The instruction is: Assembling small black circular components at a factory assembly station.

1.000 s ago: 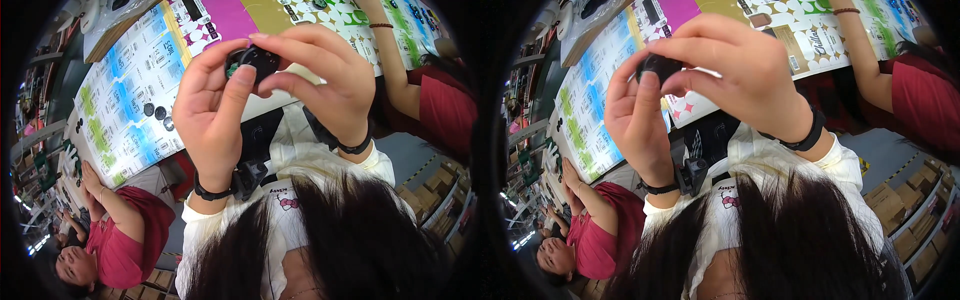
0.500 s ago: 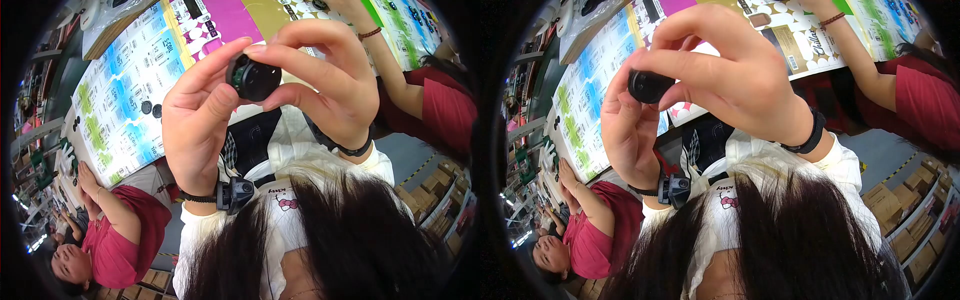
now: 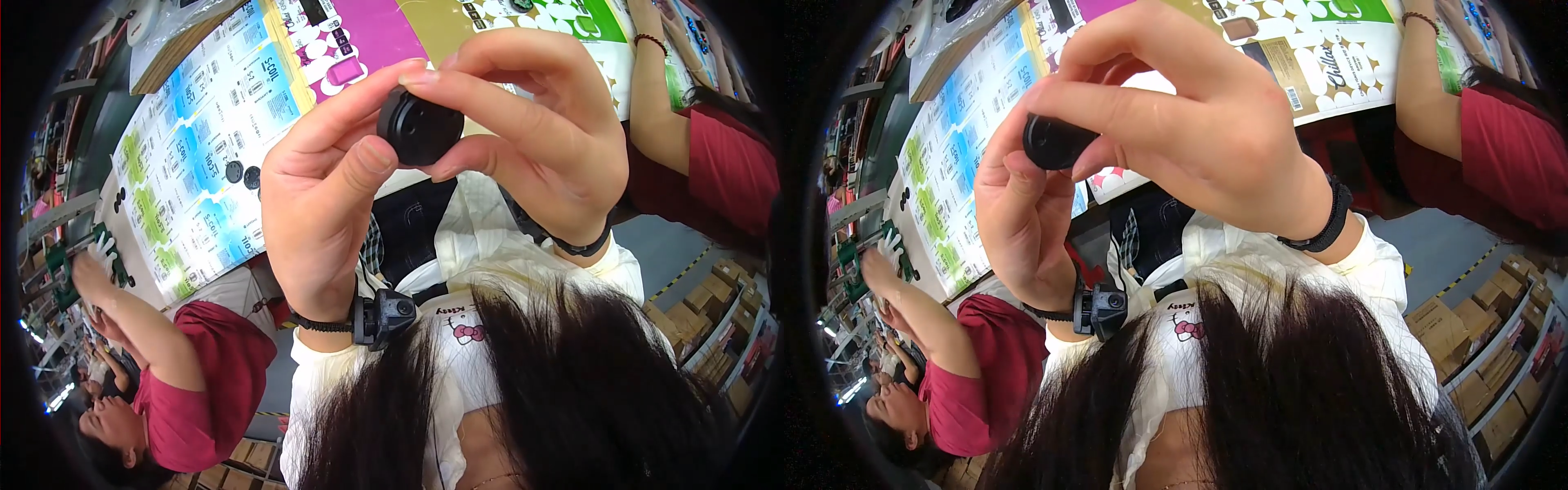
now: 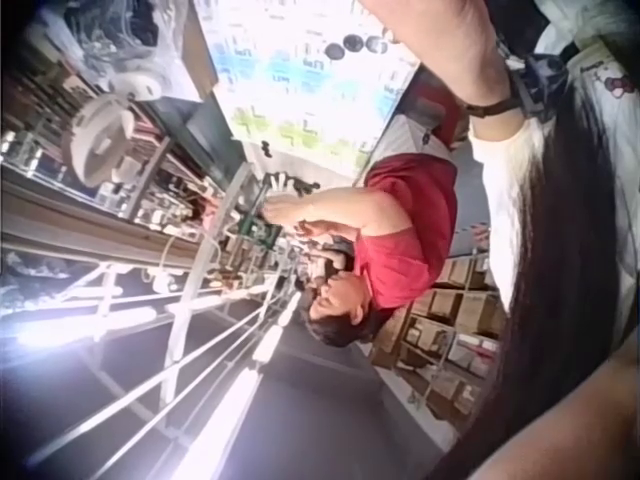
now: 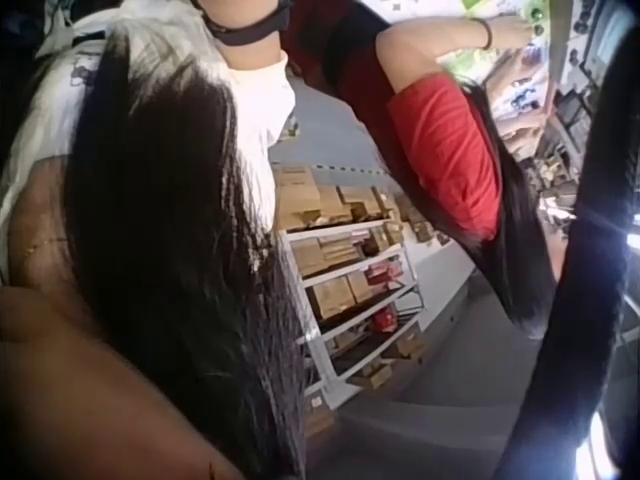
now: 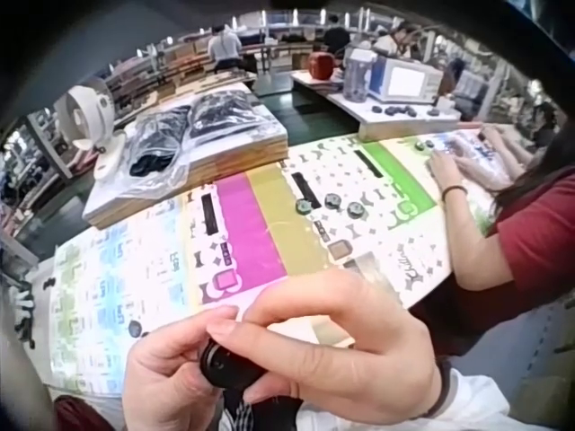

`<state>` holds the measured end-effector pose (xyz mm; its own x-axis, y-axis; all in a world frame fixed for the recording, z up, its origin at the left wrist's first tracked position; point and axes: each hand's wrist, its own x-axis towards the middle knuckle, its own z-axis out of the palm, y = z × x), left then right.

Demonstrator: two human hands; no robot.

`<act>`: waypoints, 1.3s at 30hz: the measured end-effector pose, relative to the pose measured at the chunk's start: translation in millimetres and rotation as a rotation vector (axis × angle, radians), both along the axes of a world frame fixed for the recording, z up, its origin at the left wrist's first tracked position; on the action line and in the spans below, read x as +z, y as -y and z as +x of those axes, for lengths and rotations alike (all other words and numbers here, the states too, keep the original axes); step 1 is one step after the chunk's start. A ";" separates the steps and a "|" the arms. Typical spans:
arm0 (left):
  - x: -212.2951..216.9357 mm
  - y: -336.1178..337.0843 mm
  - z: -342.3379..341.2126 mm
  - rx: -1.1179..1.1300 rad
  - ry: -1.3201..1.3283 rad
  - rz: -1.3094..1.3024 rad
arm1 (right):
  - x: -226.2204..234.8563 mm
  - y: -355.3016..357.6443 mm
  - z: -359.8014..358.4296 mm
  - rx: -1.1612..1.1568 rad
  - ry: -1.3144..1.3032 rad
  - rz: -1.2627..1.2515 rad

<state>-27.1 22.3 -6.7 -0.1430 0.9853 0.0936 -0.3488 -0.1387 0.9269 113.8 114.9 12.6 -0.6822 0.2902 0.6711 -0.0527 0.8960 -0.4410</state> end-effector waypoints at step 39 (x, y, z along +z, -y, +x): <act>-15.8 8.0 23.8 0.607 -0.527 0.097 | -30.5 23.4 -25.8 0.061 -0.109 -0.666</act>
<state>-3.3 14.3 -22.6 -0.5637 0.7337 0.3794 0.2930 -0.2519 0.9224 88.0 91.5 -17.9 -0.6495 0.6285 0.4280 -0.1700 0.4286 -0.8873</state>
